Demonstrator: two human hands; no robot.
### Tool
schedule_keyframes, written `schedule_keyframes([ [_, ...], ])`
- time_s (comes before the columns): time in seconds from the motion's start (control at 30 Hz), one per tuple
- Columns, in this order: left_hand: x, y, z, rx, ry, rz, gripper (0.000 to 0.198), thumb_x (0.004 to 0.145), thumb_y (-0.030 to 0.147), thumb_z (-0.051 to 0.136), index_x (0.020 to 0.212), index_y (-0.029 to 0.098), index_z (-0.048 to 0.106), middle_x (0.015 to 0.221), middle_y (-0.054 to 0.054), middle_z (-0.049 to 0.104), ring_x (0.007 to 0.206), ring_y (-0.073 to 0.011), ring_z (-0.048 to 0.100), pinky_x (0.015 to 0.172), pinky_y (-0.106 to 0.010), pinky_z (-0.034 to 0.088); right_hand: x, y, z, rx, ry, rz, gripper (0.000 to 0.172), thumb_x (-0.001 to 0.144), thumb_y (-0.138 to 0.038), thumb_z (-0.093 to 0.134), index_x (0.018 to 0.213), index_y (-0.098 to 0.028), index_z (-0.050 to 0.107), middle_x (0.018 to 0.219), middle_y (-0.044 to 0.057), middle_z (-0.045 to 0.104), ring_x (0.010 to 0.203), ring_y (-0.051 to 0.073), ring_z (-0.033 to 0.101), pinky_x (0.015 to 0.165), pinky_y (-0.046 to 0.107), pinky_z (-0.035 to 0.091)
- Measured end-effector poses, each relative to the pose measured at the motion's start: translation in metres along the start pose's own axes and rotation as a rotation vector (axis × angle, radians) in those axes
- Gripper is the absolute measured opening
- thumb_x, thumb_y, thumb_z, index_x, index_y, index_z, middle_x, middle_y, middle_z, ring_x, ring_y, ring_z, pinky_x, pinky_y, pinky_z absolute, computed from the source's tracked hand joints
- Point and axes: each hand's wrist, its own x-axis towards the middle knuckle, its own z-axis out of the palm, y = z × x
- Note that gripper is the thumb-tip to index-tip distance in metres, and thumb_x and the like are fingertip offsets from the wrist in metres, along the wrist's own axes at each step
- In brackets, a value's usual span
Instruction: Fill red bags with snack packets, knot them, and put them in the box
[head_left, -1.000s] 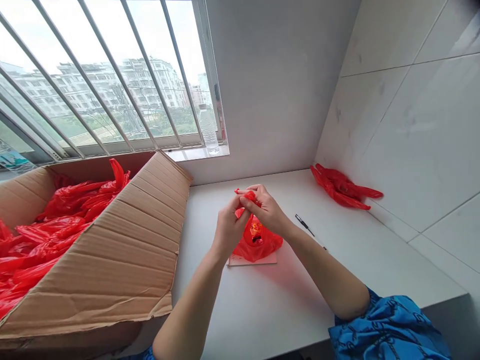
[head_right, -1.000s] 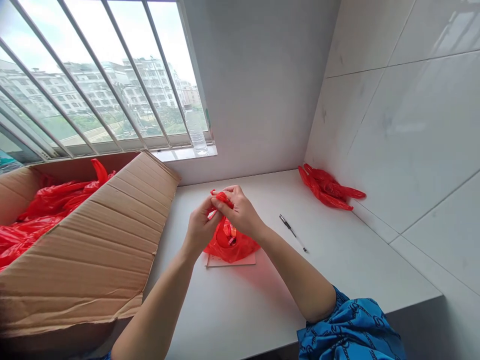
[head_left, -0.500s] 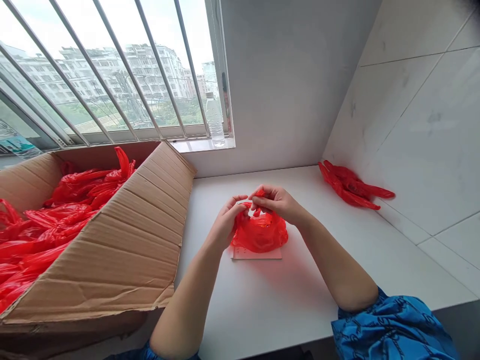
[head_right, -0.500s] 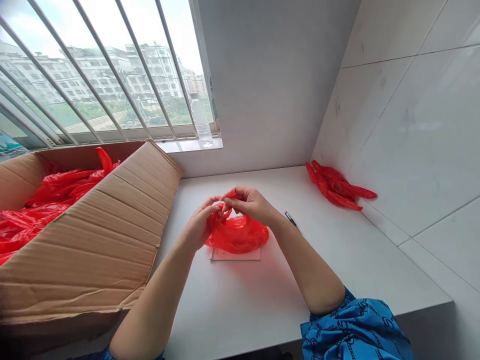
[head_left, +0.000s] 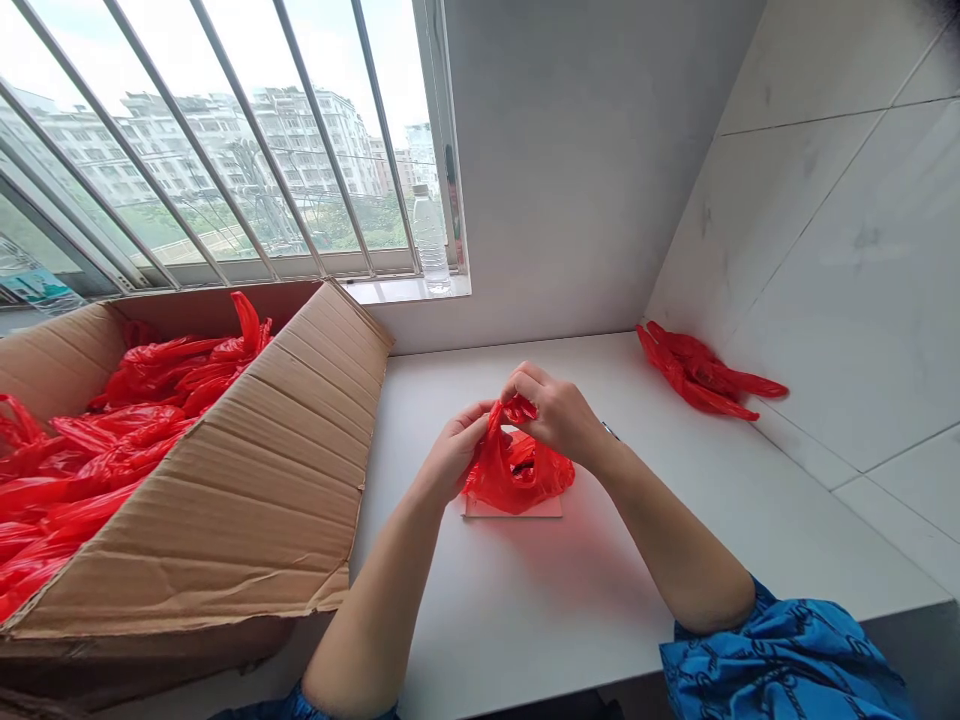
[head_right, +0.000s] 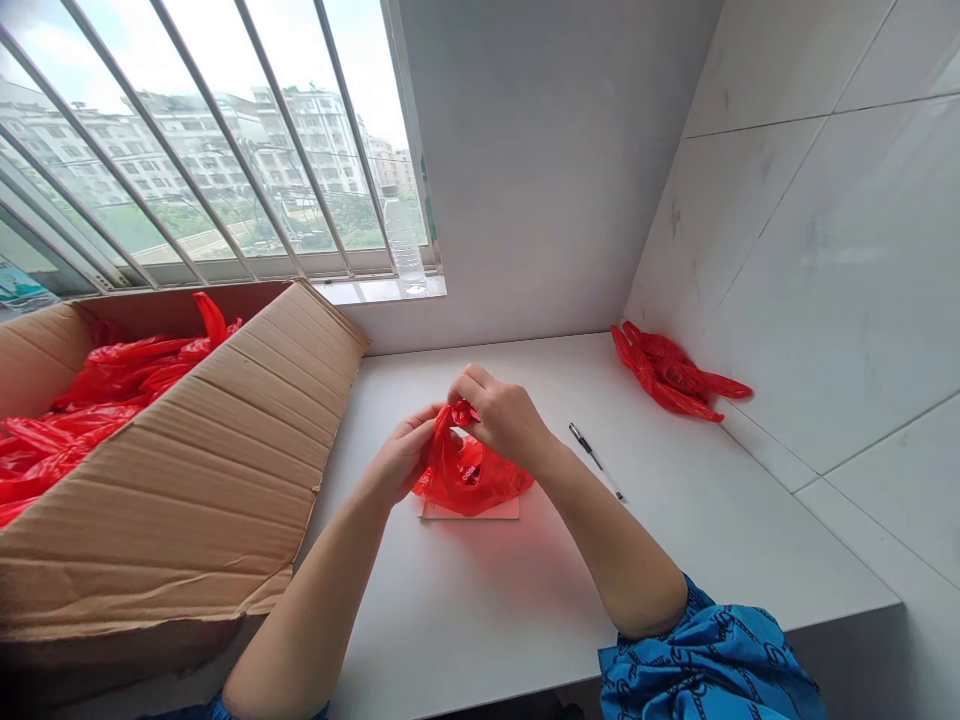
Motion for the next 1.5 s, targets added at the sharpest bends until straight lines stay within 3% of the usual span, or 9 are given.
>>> schedule_keyframes([
  [0.3,0.01,-0.014,-0.016,0.284,0.273,0.312,0.032,0.083,0.044,0.07,0.101,0.017,0.072,0.099,-0.008,0.073,0.083,-0.0147,0.064,0.073,-0.024,0.05,-0.007,-0.009,-0.038,-0.024,-0.07,0.055,0.021,0.093,-0.036,0.059,0.077,-0.023,0.066,0.079,0.0,0.067,0.065,0.013,0.055,0.057,0.026,0.032],
  [0.5,0.023,-0.035,-0.045,0.397,0.54,0.409,0.035,0.081,0.045,0.07,0.1,0.016,0.073,0.09,-0.006,0.072,0.083,-0.015,0.063,0.081,-0.028,0.05,-0.027,-0.014,-0.076,0.065,-0.295,0.272,0.029,0.087,-0.045,0.064,0.067,-0.023,0.066,0.066,0.0,0.066,0.059,0.014,0.056,0.051,0.026,0.036],
  [0.73,0.023,-0.037,-0.05,0.378,0.637,0.457,0.044,0.085,0.048,0.064,0.116,0.017,0.065,0.103,-0.008,0.069,0.089,-0.0159,0.065,0.085,-0.029,0.051,-0.031,0.003,-0.092,0.147,-0.549,0.445,0.037,0.084,-0.057,0.062,0.067,-0.025,0.07,0.06,0.0,0.062,0.053,0.014,0.053,0.044,0.026,0.031],
  [0.87,0.011,-0.035,-0.045,0.376,0.584,0.307,0.073,0.092,0.055,0.052,0.15,0.018,0.026,0.111,-0.012,0.07,0.101,-0.0202,0.067,0.092,-0.036,0.048,-0.031,0.027,-0.07,0.116,-0.47,0.529,0.037,0.086,-0.055,0.06,0.108,-0.028,0.073,0.096,0.006,0.074,0.082,0.023,0.068,0.063,0.031,0.05],
  [0.97,0.0,-0.042,-0.041,0.545,0.519,0.146,0.064,0.093,0.064,0.043,0.137,0.019,0.049,0.121,-0.015,0.067,0.115,-0.0268,0.061,0.094,-0.039,0.046,-0.038,0.04,-0.046,0.003,-0.427,0.591,0.063,0.078,-0.048,0.069,0.136,-0.027,0.058,0.134,0.011,0.062,0.117,0.033,0.062,0.084,0.039,0.054],
  [1.07,-0.008,-0.05,-0.033,0.722,0.451,0.178,0.051,0.084,0.063,0.058,0.116,0.024,0.066,0.119,-0.01,0.067,0.117,-0.0292,0.058,0.096,-0.04,0.044,-0.049,0.04,-0.019,0.123,-0.548,0.507,0.086,0.074,-0.051,0.074,0.15,-0.03,0.04,0.155,0.008,0.041,0.132,0.034,0.05,0.094,0.04,0.053],
  [1.2,-0.01,-0.056,-0.026,1.113,0.287,0.342,0.026,0.088,0.038,0.06,0.11,0.026,0.068,0.102,-0.005,0.069,0.101,-0.0241,0.063,0.096,-0.04,0.045,-0.06,0.032,0.018,0.264,-0.496,0.43,0.085,0.082,-0.055,0.066,0.155,-0.032,0.029,0.147,0.009,0.051,0.13,0.032,0.052,0.1,0.045,0.05],
  [1.3,-0.007,-0.062,-0.027,1.206,0.251,0.406,0.035,0.087,0.016,0.05,0.117,0.026,0.064,0.115,-0.006,0.068,0.109,-0.0227,0.062,0.1,-0.039,0.045,-0.065,0.034,0.049,0.165,-0.363,0.381,0.077,0.089,-0.055,0.058,0.155,-0.028,0.028,0.138,0.01,0.058,0.133,0.032,0.049,0.108,0.053,0.041],
  [1.5,0.002,-0.083,-0.03,1.374,0.189,0.261,0.06,0.093,0.022,0.04,0.152,0.022,0.032,0.16,-0.009,0.03,0.148,-0.0257,0.028,0.121,-0.051,0.021,-0.077,0.048,0.101,-0.078,-0.307,0.245,0.071,0.097,-0.061,0.037,0.157,-0.026,0.023,0.162,0.009,0.028,0.149,0.029,0.025,0.121,0.052,0.022],
])
